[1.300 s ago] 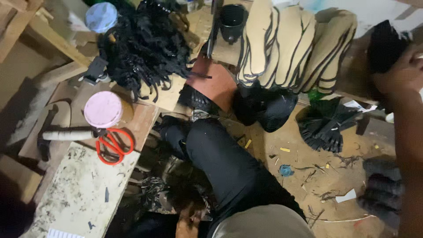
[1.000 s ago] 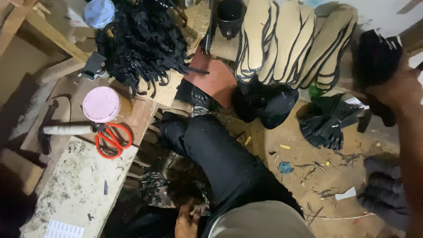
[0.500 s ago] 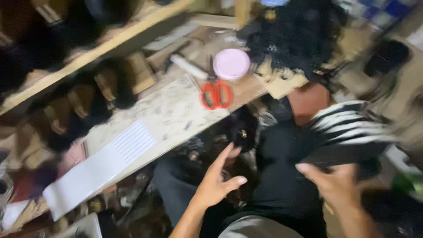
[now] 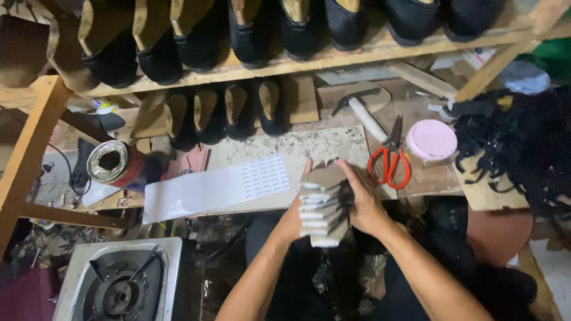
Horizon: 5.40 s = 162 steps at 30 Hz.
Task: The person sits on the floor of a shoe workshop and sorts stacks of beige insoles and black sandal soles, pairing and aligning them by type and color. They fan through the stacks, match pieces together, and place the sorted piles on the workbench and shelf.
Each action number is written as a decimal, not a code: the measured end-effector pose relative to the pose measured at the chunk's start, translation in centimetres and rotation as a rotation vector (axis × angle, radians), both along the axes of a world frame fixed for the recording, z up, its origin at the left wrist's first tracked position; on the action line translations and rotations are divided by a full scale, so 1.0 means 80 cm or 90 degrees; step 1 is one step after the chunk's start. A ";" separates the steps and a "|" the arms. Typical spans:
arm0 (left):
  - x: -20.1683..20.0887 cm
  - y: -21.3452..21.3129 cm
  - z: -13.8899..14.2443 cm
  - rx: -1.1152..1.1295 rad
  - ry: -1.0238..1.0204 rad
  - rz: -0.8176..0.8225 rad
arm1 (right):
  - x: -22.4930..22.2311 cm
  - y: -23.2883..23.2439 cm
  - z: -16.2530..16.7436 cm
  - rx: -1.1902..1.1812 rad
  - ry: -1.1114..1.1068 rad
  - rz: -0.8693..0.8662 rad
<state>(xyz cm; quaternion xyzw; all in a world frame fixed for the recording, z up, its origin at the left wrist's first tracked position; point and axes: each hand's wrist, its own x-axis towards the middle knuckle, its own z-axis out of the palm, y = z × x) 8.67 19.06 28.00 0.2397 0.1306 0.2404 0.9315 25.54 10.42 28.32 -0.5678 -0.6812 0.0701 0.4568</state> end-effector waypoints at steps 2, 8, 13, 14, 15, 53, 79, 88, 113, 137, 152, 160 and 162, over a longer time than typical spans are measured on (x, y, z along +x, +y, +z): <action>-0.007 -0.003 -0.012 0.377 0.108 0.080 | -0.001 0.001 0.001 -0.023 -0.057 -0.017; -0.008 -0.008 -0.011 0.438 0.112 0.191 | -0.001 0.008 0.023 -0.364 0.119 0.008; -0.008 -0.019 -0.020 0.147 0.055 0.148 | -0.006 0.012 0.016 -0.328 0.323 -0.056; -0.009 -0.024 -0.026 0.134 0.073 0.147 | -0.011 0.008 0.011 -0.284 0.332 -0.118; -0.011 -0.029 -0.033 0.122 0.094 0.147 | -0.016 0.005 0.004 -0.248 0.395 -0.132; -0.052 -0.078 -0.064 -0.012 0.112 0.255 | -0.007 -0.020 -0.012 -0.108 -0.029 -0.278; -0.045 -0.072 -0.071 -0.074 0.024 0.215 | -0.068 -0.057 0.000 -0.191 0.051 -0.091; -0.044 -0.064 -0.054 -0.083 0.032 0.254 | -0.035 -0.041 0.012 -0.129 0.022 -0.157; -0.034 -0.068 -0.068 -0.102 -0.065 0.254 | -0.070 -0.056 -0.003 -0.242 0.086 -0.074; -0.035 -0.072 -0.057 -0.055 -0.090 0.176 | -0.081 -0.057 0.012 -0.245 0.017 -0.052; -0.048 -0.077 -0.049 0.084 0.042 0.123 | 0.017 0.003 -0.010 -0.193 -0.197 -0.230; -0.062 -0.085 -0.065 0.029 0.092 0.142 | 0.006 0.027 0.001 -0.405 0.023 -0.280; -0.061 -0.087 -0.067 0.026 0.098 0.144 | -0.003 0.030 0.009 -0.385 0.000 -0.260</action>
